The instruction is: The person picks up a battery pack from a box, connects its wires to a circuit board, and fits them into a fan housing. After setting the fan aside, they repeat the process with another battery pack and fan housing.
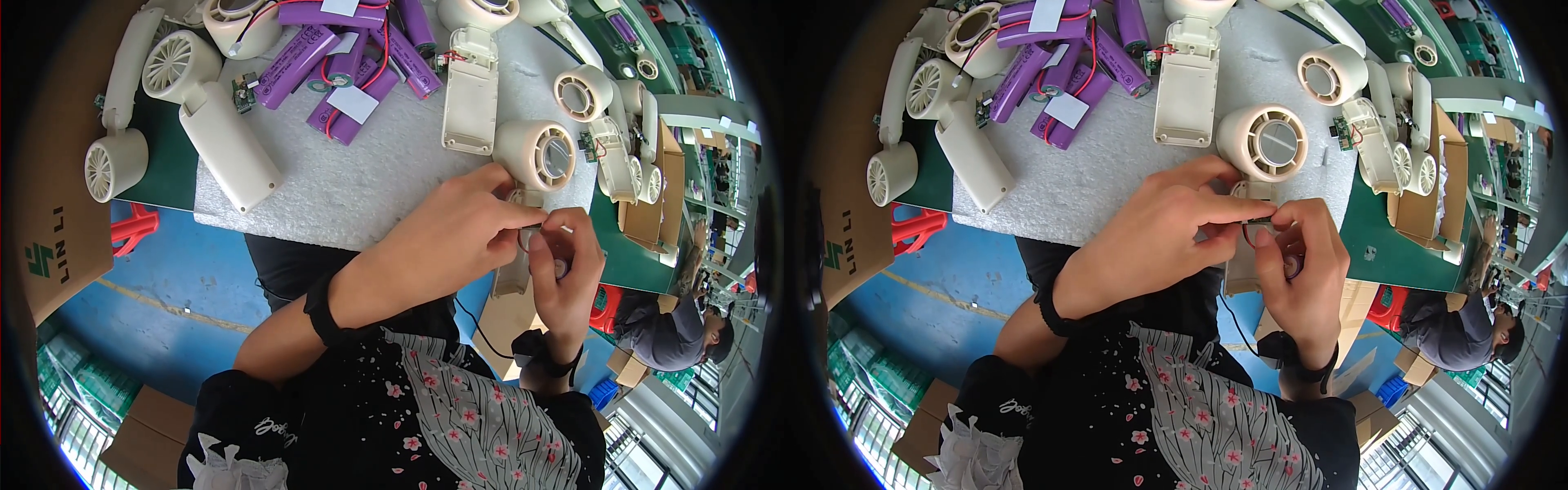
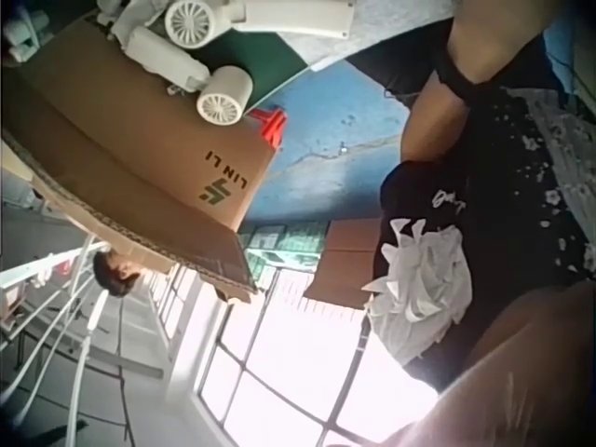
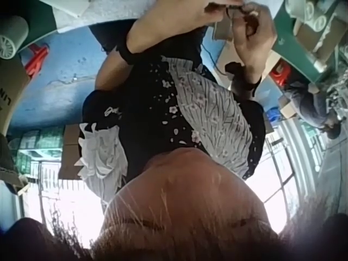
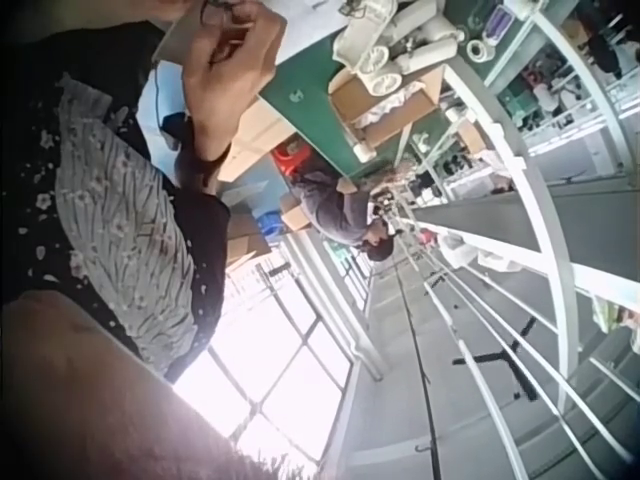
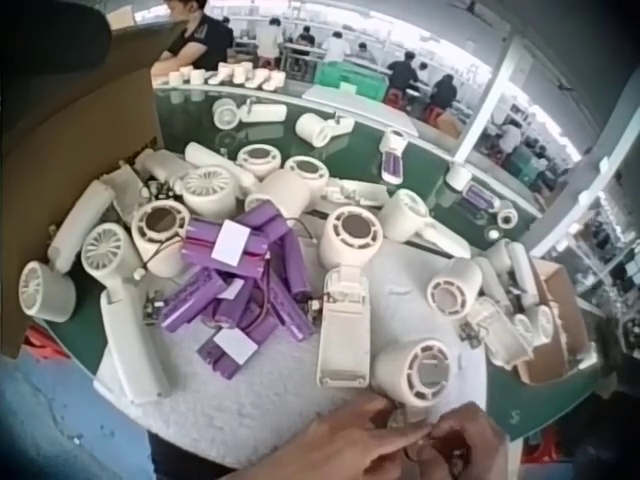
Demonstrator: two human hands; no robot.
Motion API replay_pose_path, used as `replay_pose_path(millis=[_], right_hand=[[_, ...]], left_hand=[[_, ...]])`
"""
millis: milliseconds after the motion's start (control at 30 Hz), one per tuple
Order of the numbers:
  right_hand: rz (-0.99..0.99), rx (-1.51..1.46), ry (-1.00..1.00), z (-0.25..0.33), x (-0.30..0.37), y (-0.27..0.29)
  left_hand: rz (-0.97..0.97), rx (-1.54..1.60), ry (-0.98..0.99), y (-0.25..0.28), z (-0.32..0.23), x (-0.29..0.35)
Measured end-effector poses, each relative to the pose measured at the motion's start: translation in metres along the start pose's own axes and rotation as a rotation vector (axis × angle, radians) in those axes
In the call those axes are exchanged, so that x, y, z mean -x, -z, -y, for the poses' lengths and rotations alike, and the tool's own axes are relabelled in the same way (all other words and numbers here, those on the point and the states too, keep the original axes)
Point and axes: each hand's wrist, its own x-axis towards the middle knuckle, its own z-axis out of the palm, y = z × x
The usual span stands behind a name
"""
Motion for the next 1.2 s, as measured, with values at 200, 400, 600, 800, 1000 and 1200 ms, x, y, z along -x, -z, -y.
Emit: replay_pose_path(millis=[200,400,600,800,1000,1200], right_hand=[[0.003,0.138,0.08,0.013,-0.013,0.002],[0.089,0.193,0.176,0.002,-0.021,0.011],[0.116,0.138,0.21,-0.006,-0.023,0.011],[0.048,0.128,0.276,-0.012,-0.022,0.007],[0.052,0.124,0.253,-0.013,-0.02,0.005],[0.073,0.167,0.171,-0.027,-0.006,0.015]], left_hand=[[-0.026,-0.036,-0.03,-0.002,0.0,0.001],[-0.027,-0.038,-0.003,-0.001,-0.003,0.0],[-0.013,-0.049,0.032,0.0,-0.005,0.0],[0.029,-0.048,0.047,0.003,-0.007,-0.004],[0.005,-0.097,0.027,0.001,-0.007,-0.001],[-0.112,-0.047,0.056,-0.012,-0.009,0.003]])
